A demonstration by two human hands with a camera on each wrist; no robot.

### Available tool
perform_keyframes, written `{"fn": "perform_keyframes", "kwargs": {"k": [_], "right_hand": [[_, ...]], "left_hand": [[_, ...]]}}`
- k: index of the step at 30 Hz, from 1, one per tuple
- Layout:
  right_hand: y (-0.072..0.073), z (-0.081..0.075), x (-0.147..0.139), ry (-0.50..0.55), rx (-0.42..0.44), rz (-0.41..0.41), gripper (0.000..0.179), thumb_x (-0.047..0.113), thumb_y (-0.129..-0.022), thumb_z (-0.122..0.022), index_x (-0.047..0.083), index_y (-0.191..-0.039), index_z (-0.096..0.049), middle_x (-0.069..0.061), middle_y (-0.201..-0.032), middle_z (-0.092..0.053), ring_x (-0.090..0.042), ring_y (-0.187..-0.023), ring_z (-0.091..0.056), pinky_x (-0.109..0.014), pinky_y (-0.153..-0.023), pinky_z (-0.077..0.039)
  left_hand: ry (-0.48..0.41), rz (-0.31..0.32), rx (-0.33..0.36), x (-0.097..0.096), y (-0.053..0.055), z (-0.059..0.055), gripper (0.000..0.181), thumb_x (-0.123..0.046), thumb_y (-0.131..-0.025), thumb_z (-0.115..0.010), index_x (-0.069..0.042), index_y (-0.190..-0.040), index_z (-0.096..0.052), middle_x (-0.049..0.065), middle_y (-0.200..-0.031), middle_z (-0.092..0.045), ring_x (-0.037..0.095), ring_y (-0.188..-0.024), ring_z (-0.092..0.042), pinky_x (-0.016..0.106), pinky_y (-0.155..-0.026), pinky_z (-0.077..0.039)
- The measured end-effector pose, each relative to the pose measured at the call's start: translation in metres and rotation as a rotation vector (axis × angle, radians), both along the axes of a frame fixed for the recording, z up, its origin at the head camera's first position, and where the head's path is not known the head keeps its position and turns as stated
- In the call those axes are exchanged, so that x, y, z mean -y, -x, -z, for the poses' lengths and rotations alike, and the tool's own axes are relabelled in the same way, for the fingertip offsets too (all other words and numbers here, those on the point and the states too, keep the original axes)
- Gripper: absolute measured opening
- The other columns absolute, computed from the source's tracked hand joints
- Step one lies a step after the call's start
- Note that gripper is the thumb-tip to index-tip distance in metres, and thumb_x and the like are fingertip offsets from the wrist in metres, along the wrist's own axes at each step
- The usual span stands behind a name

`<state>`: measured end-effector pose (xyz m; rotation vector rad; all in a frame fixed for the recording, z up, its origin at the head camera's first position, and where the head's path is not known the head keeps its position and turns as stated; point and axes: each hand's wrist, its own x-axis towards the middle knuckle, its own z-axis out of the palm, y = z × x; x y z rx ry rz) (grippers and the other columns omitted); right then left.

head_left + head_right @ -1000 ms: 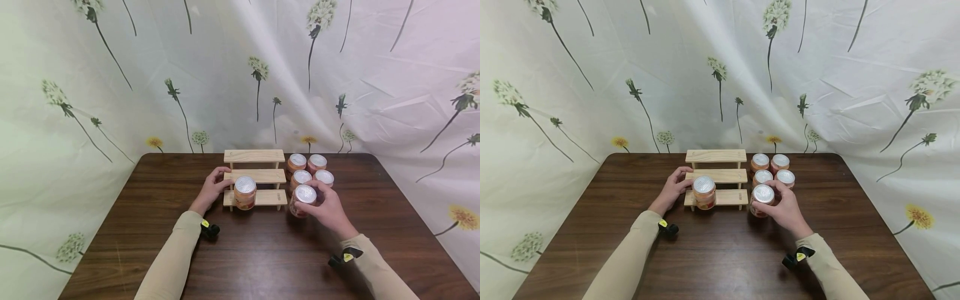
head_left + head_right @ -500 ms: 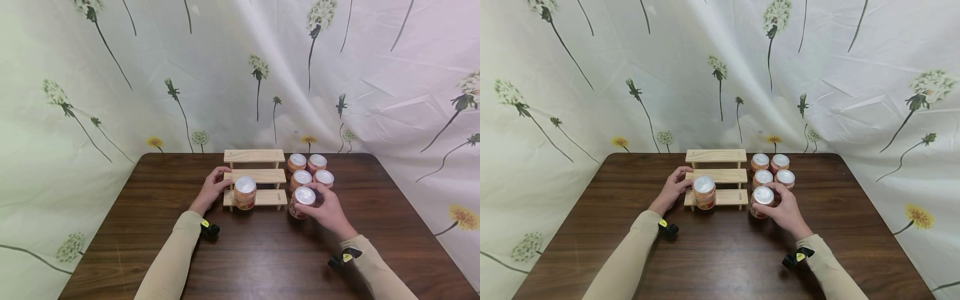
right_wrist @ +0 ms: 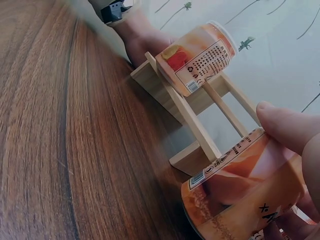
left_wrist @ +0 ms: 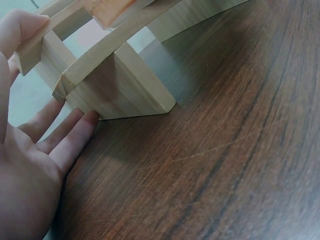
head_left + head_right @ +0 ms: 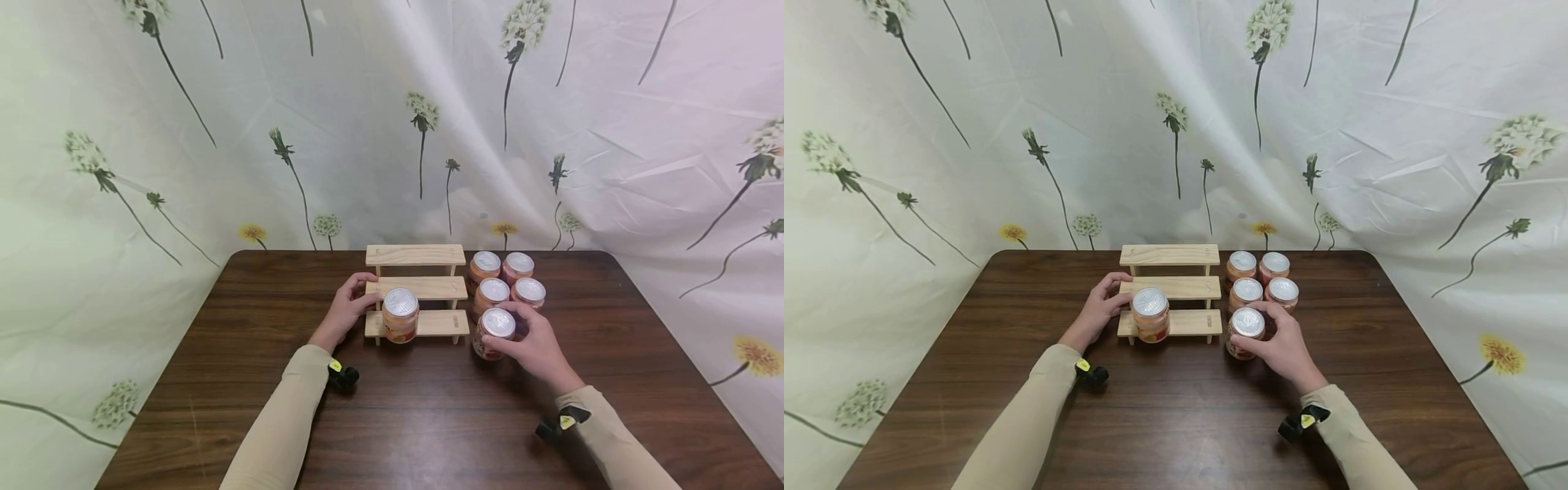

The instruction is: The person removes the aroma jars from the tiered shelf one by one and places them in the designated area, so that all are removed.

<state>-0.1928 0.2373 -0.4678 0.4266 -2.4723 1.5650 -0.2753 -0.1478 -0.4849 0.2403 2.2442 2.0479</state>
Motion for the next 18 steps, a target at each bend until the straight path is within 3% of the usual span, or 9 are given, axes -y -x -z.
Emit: {"fn": "perform_keyframes", "kwargs": {"k": [2, 7, 16, 18], "right_hand": [[0.0001, 0.0008, -0.0005, -0.015, 0.002, 0.009, 0.057, 0.012, -0.078, -0.094, 0.006, -0.128, -0.066, -0.012, -0.118, -0.070, -0.011, -0.101, -0.065, -0.020, -0.085, -0.052], [-0.0010, 0.0024, -0.0024, -0.036, 0.001, 0.018, 0.057, 0.014, -0.078, -0.095, 0.008, -0.127, -0.067, -0.009, -0.118, -0.070, -0.010, -0.102, -0.064, -0.019, -0.086, -0.051], [0.0005, 0.0061, -0.0054, -0.045, -0.008, 0.025, 0.056, 0.015, -0.079, -0.094, 0.008, -0.127, -0.067, -0.011, -0.118, -0.071, -0.010, -0.100, -0.065, -0.019, -0.085, -0.051], [0.0009, 0.0058, -0.0058, -0.038, 0.011, 0.021, 0.057, 0.016, -0.079, -0.095, 0.007, -0.128, -0.066, -0.011, -0.119, -0.071, -0.011, -0.102, -0.065, -0.020, -0.085, -0.051]], "left_hand": [[-0.007, 0.000, 0.003, 0.0007, 0.0042, 0.0074, 0.041, -0.010, -0.101, -0.070, -0.006, -0.140, -0.057, 0.016, -0.134, -0.061, 0.017, -0.106, -0.060, 0.032, -0.084, -0.057], [-0.016, -0.008, -0.012, -0.0002, 0.0045, 0.0123, 0.042, -0.013, -0.101, -0.071, -0.009, -0.141, -0.057, 0.015, -0.136, -0.060, 0.017, -0.107, -0.060, 0.030, -0.083, -0.057], [-0.002, -0.026, -0.031, -0.0008, 0.0027, 0.0112, 0.038, -0.015, -0.100, -0.073, -0.010, -0.136, -0.059, 0.016, -0.133, -0.060, 0.019, -0.107, -0.060, 0.029, -0.084, -0.057], [-0.007, -0.022, -0.027, -0.0010, 0.0002, 0.0066, 0.039, -0.014, -0.100, -0.072, -0.009, -0.136, -0.059, 0.017, -0.133, -0.061, 0.019, -0.107, -0.060, 0.030, -0.084, -0.057]]}}
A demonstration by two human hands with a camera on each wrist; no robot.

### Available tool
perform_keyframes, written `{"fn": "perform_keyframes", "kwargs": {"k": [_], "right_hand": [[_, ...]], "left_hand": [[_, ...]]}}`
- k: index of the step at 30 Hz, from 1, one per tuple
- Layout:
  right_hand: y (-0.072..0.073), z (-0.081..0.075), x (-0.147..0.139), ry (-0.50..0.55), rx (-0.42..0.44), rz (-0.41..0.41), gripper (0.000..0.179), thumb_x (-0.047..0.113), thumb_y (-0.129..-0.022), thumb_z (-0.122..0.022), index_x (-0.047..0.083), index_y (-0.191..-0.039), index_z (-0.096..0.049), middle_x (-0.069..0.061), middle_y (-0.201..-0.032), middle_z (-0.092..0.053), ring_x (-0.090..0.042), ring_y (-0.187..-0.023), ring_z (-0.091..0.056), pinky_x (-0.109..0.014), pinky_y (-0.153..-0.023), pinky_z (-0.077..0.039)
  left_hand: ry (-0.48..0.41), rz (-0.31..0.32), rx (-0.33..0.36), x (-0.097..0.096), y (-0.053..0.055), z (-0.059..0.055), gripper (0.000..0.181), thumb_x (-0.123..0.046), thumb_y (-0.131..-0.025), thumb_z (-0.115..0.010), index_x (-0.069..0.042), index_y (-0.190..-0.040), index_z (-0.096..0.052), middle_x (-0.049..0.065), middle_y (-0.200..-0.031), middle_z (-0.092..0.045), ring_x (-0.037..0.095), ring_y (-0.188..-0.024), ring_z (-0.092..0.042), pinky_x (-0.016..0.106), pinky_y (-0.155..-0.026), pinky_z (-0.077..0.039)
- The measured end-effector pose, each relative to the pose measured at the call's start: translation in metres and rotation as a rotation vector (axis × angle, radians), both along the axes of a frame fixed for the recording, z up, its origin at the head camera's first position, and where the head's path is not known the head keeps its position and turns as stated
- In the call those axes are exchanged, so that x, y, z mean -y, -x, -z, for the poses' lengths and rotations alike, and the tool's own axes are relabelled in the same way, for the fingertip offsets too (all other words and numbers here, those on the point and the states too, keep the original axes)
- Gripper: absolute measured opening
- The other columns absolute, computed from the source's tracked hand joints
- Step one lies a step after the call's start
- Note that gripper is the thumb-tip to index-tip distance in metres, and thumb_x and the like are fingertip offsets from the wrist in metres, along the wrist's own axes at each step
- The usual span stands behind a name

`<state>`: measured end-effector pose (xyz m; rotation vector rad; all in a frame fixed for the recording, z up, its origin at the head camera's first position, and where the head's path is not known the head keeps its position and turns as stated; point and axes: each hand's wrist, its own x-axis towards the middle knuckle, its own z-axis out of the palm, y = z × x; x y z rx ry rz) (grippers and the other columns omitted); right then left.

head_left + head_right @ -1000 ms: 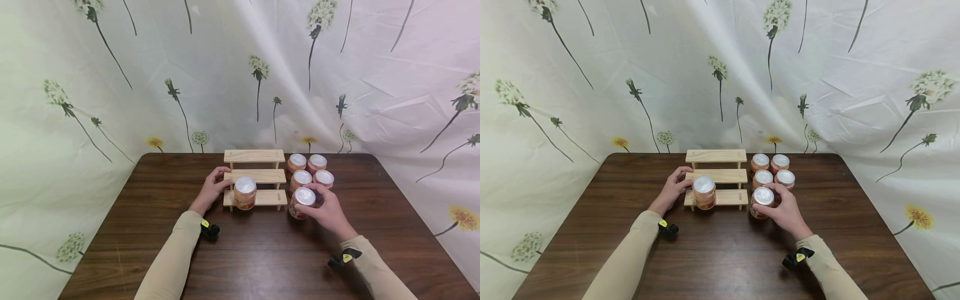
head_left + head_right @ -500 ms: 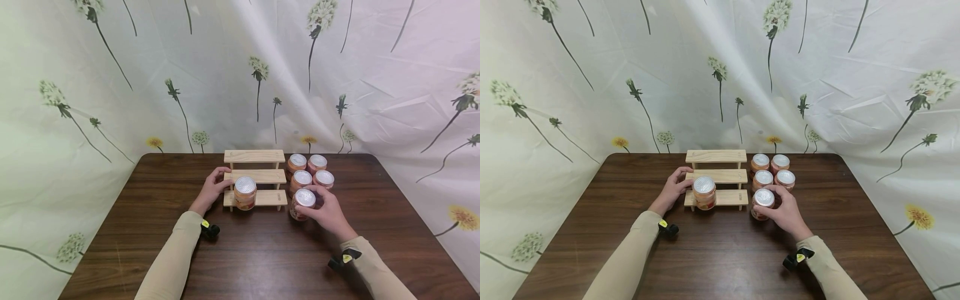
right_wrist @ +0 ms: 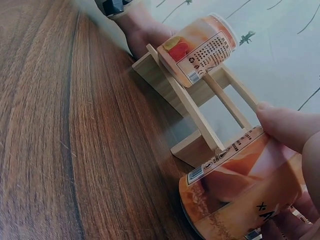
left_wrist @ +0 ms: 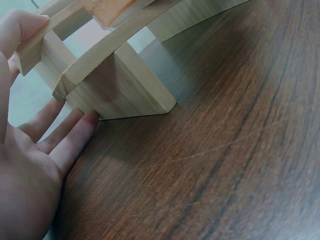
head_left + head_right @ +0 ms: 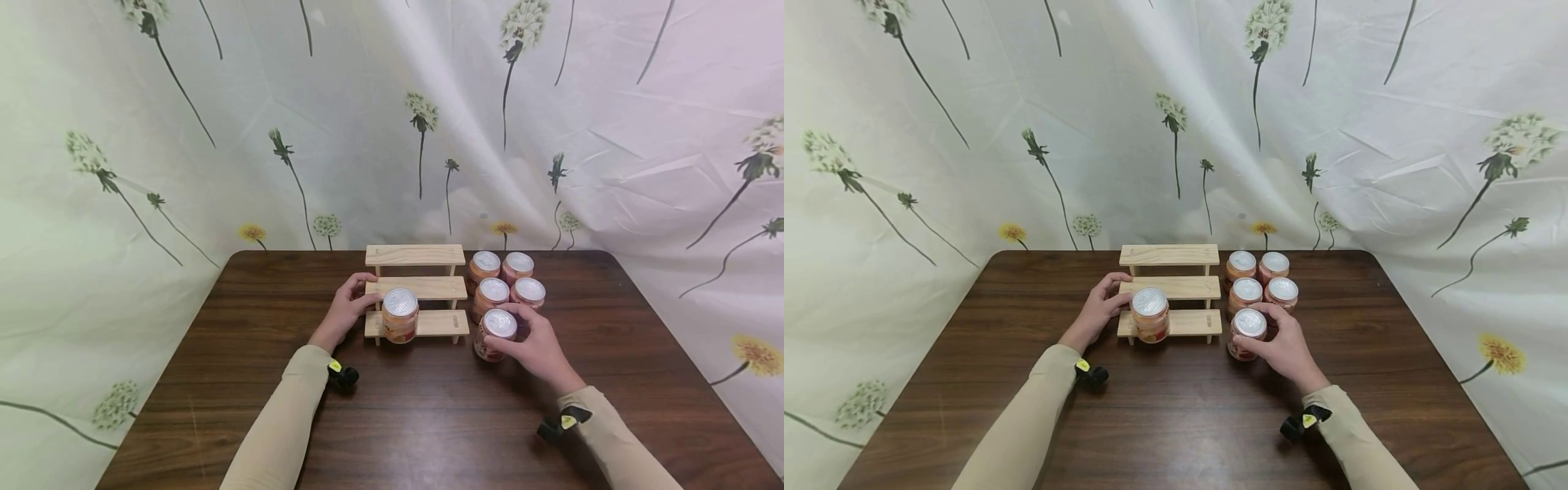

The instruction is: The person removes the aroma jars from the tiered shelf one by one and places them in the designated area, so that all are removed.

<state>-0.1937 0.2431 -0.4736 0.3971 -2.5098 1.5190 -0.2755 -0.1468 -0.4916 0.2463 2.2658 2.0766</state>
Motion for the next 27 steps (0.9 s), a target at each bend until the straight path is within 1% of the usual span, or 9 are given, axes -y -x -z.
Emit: {"fn": "perform_keyframes", "kwargs": {"k": [5, 6, 9, 12, 15, 18, 21, 24, 27], "right_hand": [[0.002, -0.001, -0.003, 0.017, 0.044, -0.011, 0.060, 0.018, -0.079, -0.095, 0.006, -0.129, -0.064, -0.010, -0.120, -0.070, -0.013, -0.103, -0.066, -0.020, -0.086, -0.053], [0.002, -0.001, -0.004, 0.016, 0.048, -0.011, 0.060, 0.018, -0.079, -0.095, 0.006, -0.128, -0.064, -0.010, -0.120, -0.070, -0.014, -0.103, -0.067, -0.020, -0.086, -0.053], [0.003, 0.000, -0.005, 0.017, 0.062, -0.013, 0.060, 0.019, -0.079, -0.095, 0.006, -0.129, -0.063, -0.010, -0.120, -0.069, -0.014, -0.104, -0.067, -0.020, -0.088, -0.053], [0.002, -0.001, -0.007, 0.010, 0.070, -0.015, 0.061, 0.019, -0.079, -0.095, 0.006, -0.130, -0.063, -0.010, -0.121, -0.069, -0.015, -0.105, -0.067, -0.019, -0.089, -0.052], [0.002, -0.002, -0.008, -0.001, 0.074, -0.017, 0.062, 0.019, -0.079, -0.095, 0.006, -0.131, -0.063, -0.011, -0.121, -0.069, -0.016, -0.106, -0.067, -0.019, -0.090, -0.052], [0.002, -0.002, -0.009, -0.009, 0.077, -0.022, 0.061, 0.019, -0.080, -0.094, 0.006, -0.131, -0.063, -0.011, -0.121, -0.069, -0.017, -0.106, -0.067, -0.020, -0.090, -0.053], [0.002, -0.002, -0.009, -0.004, 0.083, -0.032, 0.061, 0.018, -0.080, -0.094, 0.006, -0.132, -0.063, -0.011, -0.122, -0.069, -0.018, -0.107, -0.067, -0.020, -0.090, -0.053], [0.003, -0.002, -0.010, 0.001, 0.087, -0.038, 0.061, 0.018, -0.080, -0.094, 0.005, -0.132, -0.063, -0.012, -0.123, -0.069, -0.018, -0.108, -0.067, -0.020, -0.091, -0.053], [0.003, -0.003, -0.011, 0.000, 0.092, -0.038, 0.061, 0.018, -0.081, -0.094, 0.005, -0.132, -0.063, -0.013, -0.124, -0.068, -0.020, -0.111, -0.066, -0.018, -0.092, -0.052]], "left_hand": [[-0.006, 0.002, -0.003, 0.000, 0.001, 0.001, 0.040, -0.012, -0.100, -0.072, -0.008, -0.137, -0.058, 0.017, -0.131, -0.062, 0.018, -0.106, -0.061, 0.029, -0.083, -0.057], [-0.007, 0.000, -0.007, 0.000, 0.003, 0.006, 0.040, -0.013, -0.100, -0.072, -0.009, -0.137, -0.058, 0.016, -0.131, -0.062, 0.017, -0.106, -0.061, 0.029, -0.083, -0.057], [-0.025, 0.004, 0.006, 0.000, 0.004, 0.006, 0.042, -0.011, -0.100, -0.072, -0.008, -0.139, -0.057, 0.016, -0.133, -0.061, 0.015, -0.105, -0.060, 0.028, -0.083, -0.057], [-0.036, 0.012, 0.023, 0.000, 0.005, 0.005, 0.042, -0.008, -0.100, -0.071, -0.005, -0.140, -0.056, 0.018, -0.134, -0.060, 0.014, -0.105, -0.060, 0.030, -0.083, -0.057], [-0.030, 0.022, 0.035, 0.000, 0.003, -0.001, 0.042, -0.006, -0.100, -0.070, -0.002, -0.139, -0.056, 0.022, -0.136, -0.059, 0.015, -0.105, -0.060, 0.031, -0.084, -0.058], [-0.020, 0.032, 0.039, -0.001, -0.004, -0.013, 0.041, -0.007, -0.100, -0.070, -0.001, -0.138, -0.055, 0.026, -0.138, -0.057, 0.016, -0.106, -0.060, 0.032, -0.086, -0.057], [-0.020, 0.034, 0.036, -0.002, -0.011, -0.023, 0.041, -0.007, -0.100, -0.070, -0.001, -0.137, -0.056, 0.027, -0.137, -0.057, 0.016, -0.105, -0.060, 0.032, -0.086, -0.057], [-0.020, 0.035, 0.034, -0.001, -0.013, -0.026, 0.040, -0.007, -0.100, -0.070, -0.002, -0.137, -0.056, 0.026, -0.138, -0.056, 0.016, -0.106, -0.059, 0.033, -0.087, -0.057], [-0.022, 0.035, 0.032, -0.001, -0.013, -0.025, 0.040, -0.007, -0.100, -0.070, -0.002, -0.137, -0.055, 0.026, -0.137, -0.057, 0.016, -0.106, -0.059, 0.033, -0.087, -0.057]]}}
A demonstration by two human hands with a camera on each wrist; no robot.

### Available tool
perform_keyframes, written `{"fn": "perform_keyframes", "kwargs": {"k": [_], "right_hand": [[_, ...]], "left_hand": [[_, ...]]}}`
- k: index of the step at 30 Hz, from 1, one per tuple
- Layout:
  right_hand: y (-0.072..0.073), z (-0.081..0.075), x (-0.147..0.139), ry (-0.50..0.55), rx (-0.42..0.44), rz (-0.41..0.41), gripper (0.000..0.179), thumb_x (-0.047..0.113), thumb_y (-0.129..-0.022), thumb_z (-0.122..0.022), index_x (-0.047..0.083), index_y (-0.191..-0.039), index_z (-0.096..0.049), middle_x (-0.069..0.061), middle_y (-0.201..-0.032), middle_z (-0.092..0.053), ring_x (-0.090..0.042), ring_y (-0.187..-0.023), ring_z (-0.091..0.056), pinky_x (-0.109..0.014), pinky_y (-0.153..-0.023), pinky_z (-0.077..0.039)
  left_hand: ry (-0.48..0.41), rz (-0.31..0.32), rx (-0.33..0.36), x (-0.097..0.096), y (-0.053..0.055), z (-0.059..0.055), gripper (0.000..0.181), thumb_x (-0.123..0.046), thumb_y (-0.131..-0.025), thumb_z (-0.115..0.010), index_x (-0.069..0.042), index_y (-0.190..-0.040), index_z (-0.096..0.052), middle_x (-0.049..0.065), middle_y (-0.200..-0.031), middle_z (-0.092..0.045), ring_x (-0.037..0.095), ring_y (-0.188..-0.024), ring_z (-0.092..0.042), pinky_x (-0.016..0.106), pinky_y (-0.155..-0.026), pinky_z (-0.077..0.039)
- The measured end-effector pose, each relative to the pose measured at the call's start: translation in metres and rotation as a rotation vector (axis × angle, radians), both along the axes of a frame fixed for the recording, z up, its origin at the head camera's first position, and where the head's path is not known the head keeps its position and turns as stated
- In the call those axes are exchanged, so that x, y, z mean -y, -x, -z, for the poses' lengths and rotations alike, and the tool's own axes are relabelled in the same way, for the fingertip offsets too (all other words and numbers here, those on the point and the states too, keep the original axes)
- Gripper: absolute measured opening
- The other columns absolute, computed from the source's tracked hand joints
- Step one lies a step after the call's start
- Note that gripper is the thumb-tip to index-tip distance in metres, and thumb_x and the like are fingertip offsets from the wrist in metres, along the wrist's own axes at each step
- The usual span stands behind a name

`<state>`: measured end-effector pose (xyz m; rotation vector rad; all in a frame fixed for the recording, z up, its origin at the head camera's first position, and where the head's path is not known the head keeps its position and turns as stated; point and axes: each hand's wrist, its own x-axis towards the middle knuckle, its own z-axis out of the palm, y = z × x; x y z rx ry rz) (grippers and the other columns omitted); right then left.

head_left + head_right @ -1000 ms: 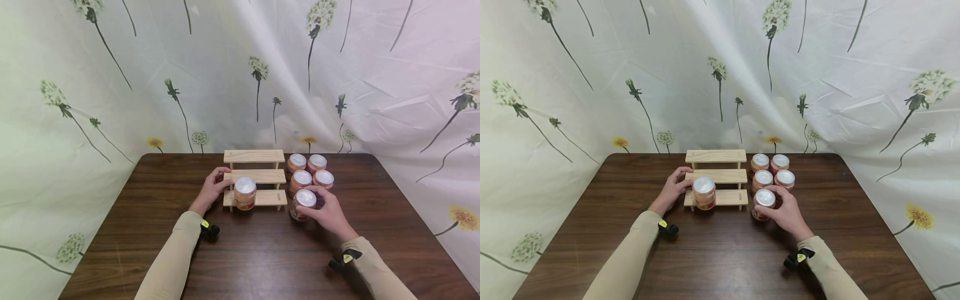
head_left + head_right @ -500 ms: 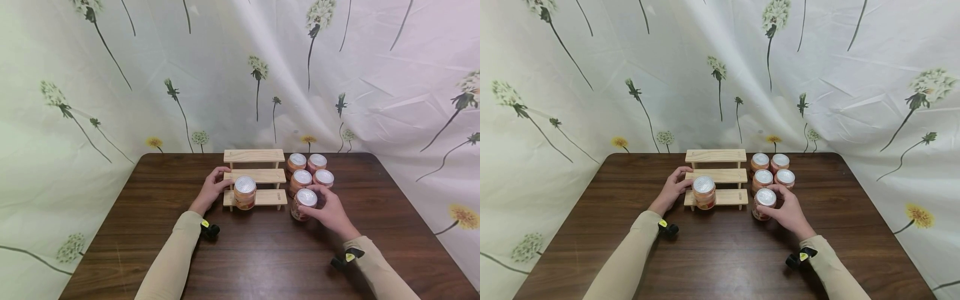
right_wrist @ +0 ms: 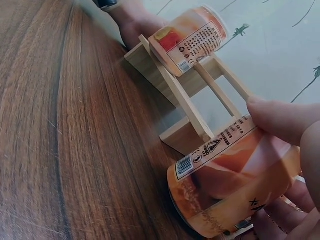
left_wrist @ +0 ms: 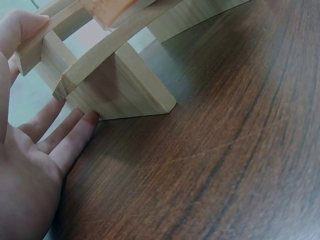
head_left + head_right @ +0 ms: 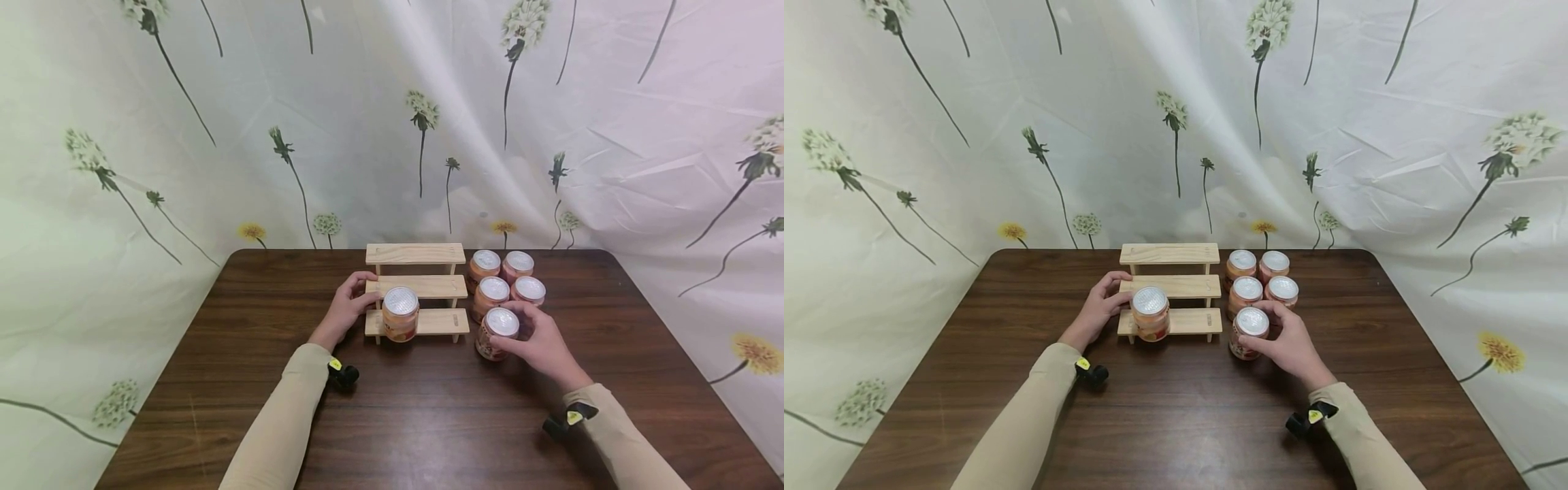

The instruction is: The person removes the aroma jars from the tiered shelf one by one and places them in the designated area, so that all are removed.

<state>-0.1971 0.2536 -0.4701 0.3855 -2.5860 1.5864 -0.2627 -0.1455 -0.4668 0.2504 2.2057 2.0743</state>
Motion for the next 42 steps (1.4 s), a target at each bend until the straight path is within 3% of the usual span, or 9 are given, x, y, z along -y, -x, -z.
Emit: {"fn": "perform_keyframes", "kwargs": {"k": [29, 32, 36, 39, 42], "right_hand": [[-0.001, -0.004, -0.001, -0.012, 0.018, -0.032, 0.063, 0.017, -0.082, -0.092, 0.004, -0.136, -0.061, -0.014, -0.129, -0.066, -0.025, -0.117, -0.065, -0.017, -0.094, -0.050], [-0.001, -0.004, -0.002, -0.016, 0.022, -0.041, 0.063, 0.018, -0.083, -0.092, 0.004, -0.136, -0.061, -0.014, -0.130, -0.066, -0.024, -0.117, -0.065, -0.017, -0.094, -0.051], [-0.001, -0.005, -0.005, -0.017, 0.025, -0.059, 0.064, 0.018, -0.083, -0.092, 0.004, -0.137, -0.061, -0.014, -0.131, -0.066, -0.024, -0.117, -0.066, -0.018, -0.094, -0.052], [-0.001, -0.010, -0.006, 0.000, 0.018, -0.073, 0.064, 0.016, -0.083, -0.092, 0.004, -0.138, -0.061, -0.015, -0.133, -0.066, -0.023, -0.117, -0.067, -0.019, -0.095, -0.052], [-0.002, -0.019, -0.006, 0.025, -0.010, -0.078, 0.063, 0.012, -0.084, -0.091, 0.003, -0.138, -0.060, -0.016, -0.135, -0.067, -0.024, -0.118, -0.067, -0.018, -0.096, -0.052]], "left_hand": [[-0.006, -0.005, 0.016, -0.001, -0.001, -0.002, 0.041, -0.008, -0.100, -0.071, -0.002, -0.137, -0.056, 0.026, -0.138, -0.057, 0.015, -0.104, -0.060, 0.031, -0.084, -0.057], [-0.008, -0.006, 0.016, 0.000, 0.001, 0.001, 0.040, -0.008, -0.100, -0.070, -0.001, -0.137, -0.056, 0.025, -0.137, -0.058, 0.016, -0.104, -0.060, 0.031, -0.083, -0.057], [-0.010, -0.018, 0.012, 0.001, 0.008, 0.014, 0.040, -0.009, -0.100, -0.071, -0.004, -0.137, -0.056, 0.021, -0.135, -0.059, 0.015, -0.104, -0.060, 0.029, -0.081, -0.057], [-0.010, -0.017, 0.010, 0.001, 0.006, 0.011, 0.040, -0.010, -0.100, -0.072, -0.004, -0.137, -0.057, 0.020, -0.135, -0.059, 0.015, -0.103, -0.059, 0.028, -0.081, -0.056], [-0.012, -0.011, 0.015, 0.000, -0.001, 0.000, 0.041, -0.009, -0.099, -0.072, -0.001, -0.137, -0.056, 0.021, -0.134, -0.059, 0.016, -0.103, -0.060, 0.030, -0.083, -0.057]]}}
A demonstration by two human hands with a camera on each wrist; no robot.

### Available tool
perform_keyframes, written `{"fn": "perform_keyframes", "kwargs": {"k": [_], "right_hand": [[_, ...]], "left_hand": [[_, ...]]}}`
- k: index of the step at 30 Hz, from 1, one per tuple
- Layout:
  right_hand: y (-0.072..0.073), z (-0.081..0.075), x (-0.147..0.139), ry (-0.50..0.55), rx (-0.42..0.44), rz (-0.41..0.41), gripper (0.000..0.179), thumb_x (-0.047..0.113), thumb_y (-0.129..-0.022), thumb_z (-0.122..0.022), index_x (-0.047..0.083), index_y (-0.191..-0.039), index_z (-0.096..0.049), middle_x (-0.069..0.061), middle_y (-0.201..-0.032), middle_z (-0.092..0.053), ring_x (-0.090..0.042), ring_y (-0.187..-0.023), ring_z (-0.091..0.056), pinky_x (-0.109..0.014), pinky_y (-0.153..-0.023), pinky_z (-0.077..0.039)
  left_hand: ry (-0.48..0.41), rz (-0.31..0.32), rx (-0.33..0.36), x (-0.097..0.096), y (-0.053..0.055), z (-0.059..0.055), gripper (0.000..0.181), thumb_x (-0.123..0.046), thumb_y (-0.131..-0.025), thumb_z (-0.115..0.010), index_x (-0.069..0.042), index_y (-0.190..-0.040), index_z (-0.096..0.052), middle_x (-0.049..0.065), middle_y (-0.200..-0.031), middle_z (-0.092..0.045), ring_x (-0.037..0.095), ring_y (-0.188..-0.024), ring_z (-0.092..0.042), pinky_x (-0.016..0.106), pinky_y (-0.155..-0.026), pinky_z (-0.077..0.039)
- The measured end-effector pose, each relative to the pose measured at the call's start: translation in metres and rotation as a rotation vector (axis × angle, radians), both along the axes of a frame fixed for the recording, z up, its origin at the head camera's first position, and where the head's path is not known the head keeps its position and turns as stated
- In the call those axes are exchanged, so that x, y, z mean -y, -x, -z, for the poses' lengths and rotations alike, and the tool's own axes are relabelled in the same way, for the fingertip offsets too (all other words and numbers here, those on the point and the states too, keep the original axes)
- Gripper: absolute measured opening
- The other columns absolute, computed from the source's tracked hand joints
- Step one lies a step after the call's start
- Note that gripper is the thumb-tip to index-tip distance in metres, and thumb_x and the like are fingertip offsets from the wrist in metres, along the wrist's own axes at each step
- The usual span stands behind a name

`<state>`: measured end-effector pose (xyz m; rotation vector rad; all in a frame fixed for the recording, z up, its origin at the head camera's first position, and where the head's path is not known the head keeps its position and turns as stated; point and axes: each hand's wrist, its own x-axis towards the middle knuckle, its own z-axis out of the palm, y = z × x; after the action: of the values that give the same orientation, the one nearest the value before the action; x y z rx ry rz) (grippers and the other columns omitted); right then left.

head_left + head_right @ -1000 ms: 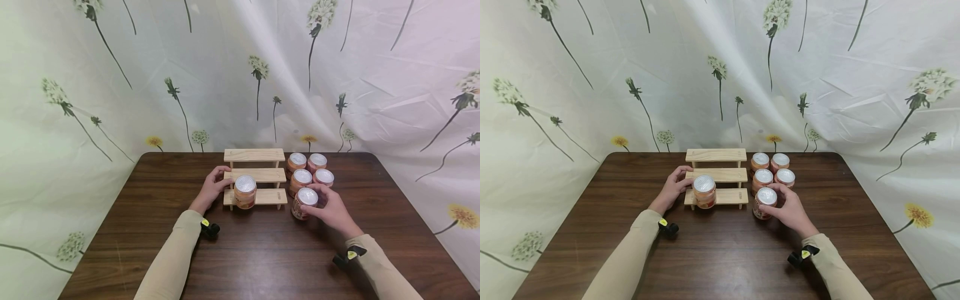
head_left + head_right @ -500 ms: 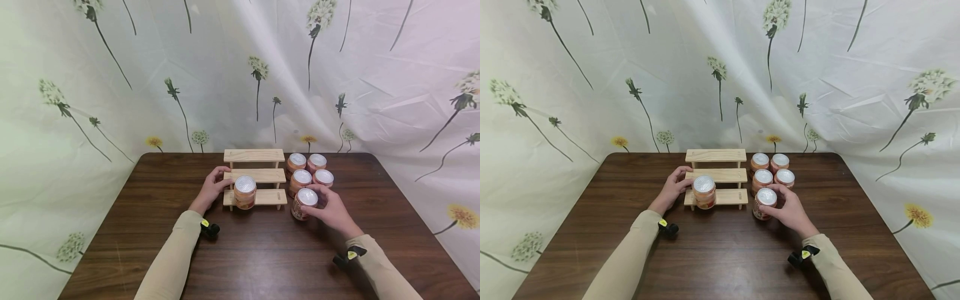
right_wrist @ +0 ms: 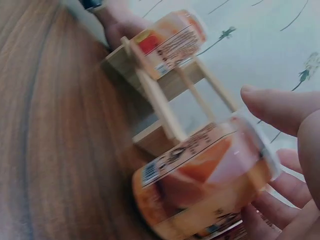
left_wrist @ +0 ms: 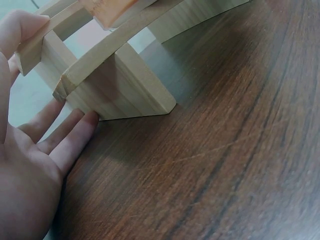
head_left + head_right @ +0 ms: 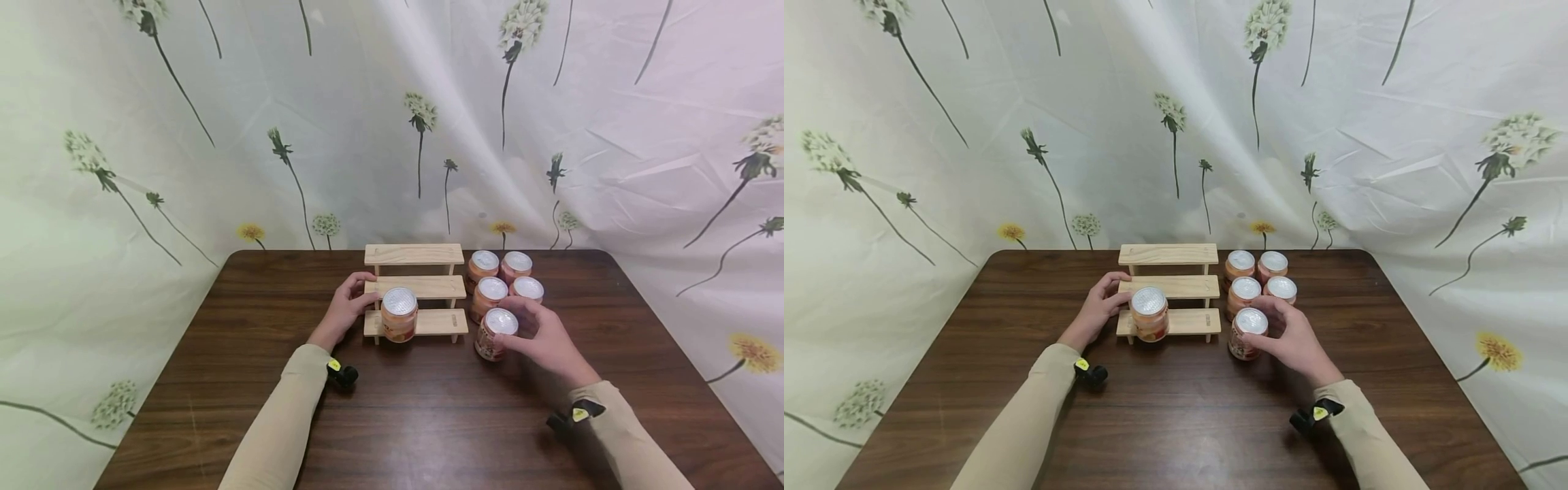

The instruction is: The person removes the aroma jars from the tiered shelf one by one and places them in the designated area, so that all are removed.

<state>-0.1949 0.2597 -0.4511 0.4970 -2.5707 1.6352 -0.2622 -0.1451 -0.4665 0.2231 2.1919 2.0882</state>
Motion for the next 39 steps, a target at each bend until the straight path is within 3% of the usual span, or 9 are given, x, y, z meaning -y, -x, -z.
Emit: {"fn": "perform_keyframes", "kwargs": {"k": [7, 13, 20, 25, 31, 39], "right_hand": [[0.002, -0.019, 0.005, 0.040, -0.101, 0.002, 0.060, 0.008, -0.086, -0.088, 0.003, -0.139, -0.061, -0.022, -0.135, -0.066, -0.037, -0.121, -0.065, -0.027, -0.100, -0.054], [0.005, -0.031, 0.019, 0.053, -0.170, -0.015, 0.059, 0.004, -0.084, -0.088, 0.006, -0.138, -0.062, -0.021, -0.137, -0.064, -0.028, -0.127, -0.062, -0.032, -0.105, -0.051], [0.005, -0.038, 0.049, 0.074, -0.170, -0.068, 0.062, 0.005, -0.084, -0.088, 0.007, -0.140, -0.061, -0.018, -0.140, -0.063, -0.031, -0.130, -0.059, -0.050, -0.106, -0.050], [0.008, -0.038, 0.073, 0.048, -0.177, -0.106, 0.064, 0.010, -0.085, -0.089, 0.007, -0.142, -0.059, -0.014, -0.141, -0.063, -0.029, -0.134, -0.057, -0.060, -0.107, -0.048], [0.013, -0.032, 0.101, 0.029, -0.167, -0.163, 0.068, 0.016, -0.086, -0.089, 0.007, -0.145, -0.057, -0.019, -0.142, -0.062, -0.032, -0.133, -0.059, -0.059, -0.106, -0.049], [0.022, -0.022, 0.131, -0.012, -0.149, -0.171, 0.075, 0.022, -0.083, -0.092, 0.006, -0.147, -0.056, -0.010, -0.141, -0.063, -0.024, -0.132, -0.060, -0.048, -0.107, -0.051]], "left_hand": [[-0.001, -0.003, -0.003, 0.000, -0.001, -0.001, 0.041, -0.008, -0.099, -0.071, -0.001, -0.137, -0.056, 0.018, -0.133, -0.060, 0.016, -0.103, -0.061, 0.030, -0.083, -0.057], [0.001, 0.000, -0.007, 0.000, -0.001, 0.000, 0.041, -0.008, -0.100, -0.071, -0.001, -0.137, -0.055, 0.022, -0.136, -0.058, 0.016, -0.104, -0.060, 0.029, -0.084, -0.057], [0.010, -0.005, 0.003, 0.004, 0.015, 0.024, 0.041, -0.009, -0.101, -0.070, -0.004, -0.139, -0.056, 0.021, -0.136, -0.059, 0.016, -0.105, -0.059, 0.031, -0.083, -0.056], [0.022, -0.018, -0.018, 0.003, 0.018, 0.030, 0.039, -0.012, -0.101, -0.070, -0.008, -0.138, -0.057, 0.017, -0.135, -0.060, 0.017, -0.106, -0.060, 0.029, -0.082, -0.056], [0.026, -0.026, -0.038, 0.002, 0.016, 0.030, 0.039, -0.014, -0.101, -0.071, -0.010, -0.137, -0.057, 0.019, -0.135, -0.060, 0.016, -0.105, -0.060, 0.027, -0.081, -0.056], [0.006, -0.020, -0.022, 0.002, 0.017, 0.030, 0.041, -0.011, -0.101, -0.070, -0.008, -0.140, -0.057, 0.018, -0.137, -0.060, 0.014, -0.104, -0.060, 0.029, -0.082, -0.056]]}}
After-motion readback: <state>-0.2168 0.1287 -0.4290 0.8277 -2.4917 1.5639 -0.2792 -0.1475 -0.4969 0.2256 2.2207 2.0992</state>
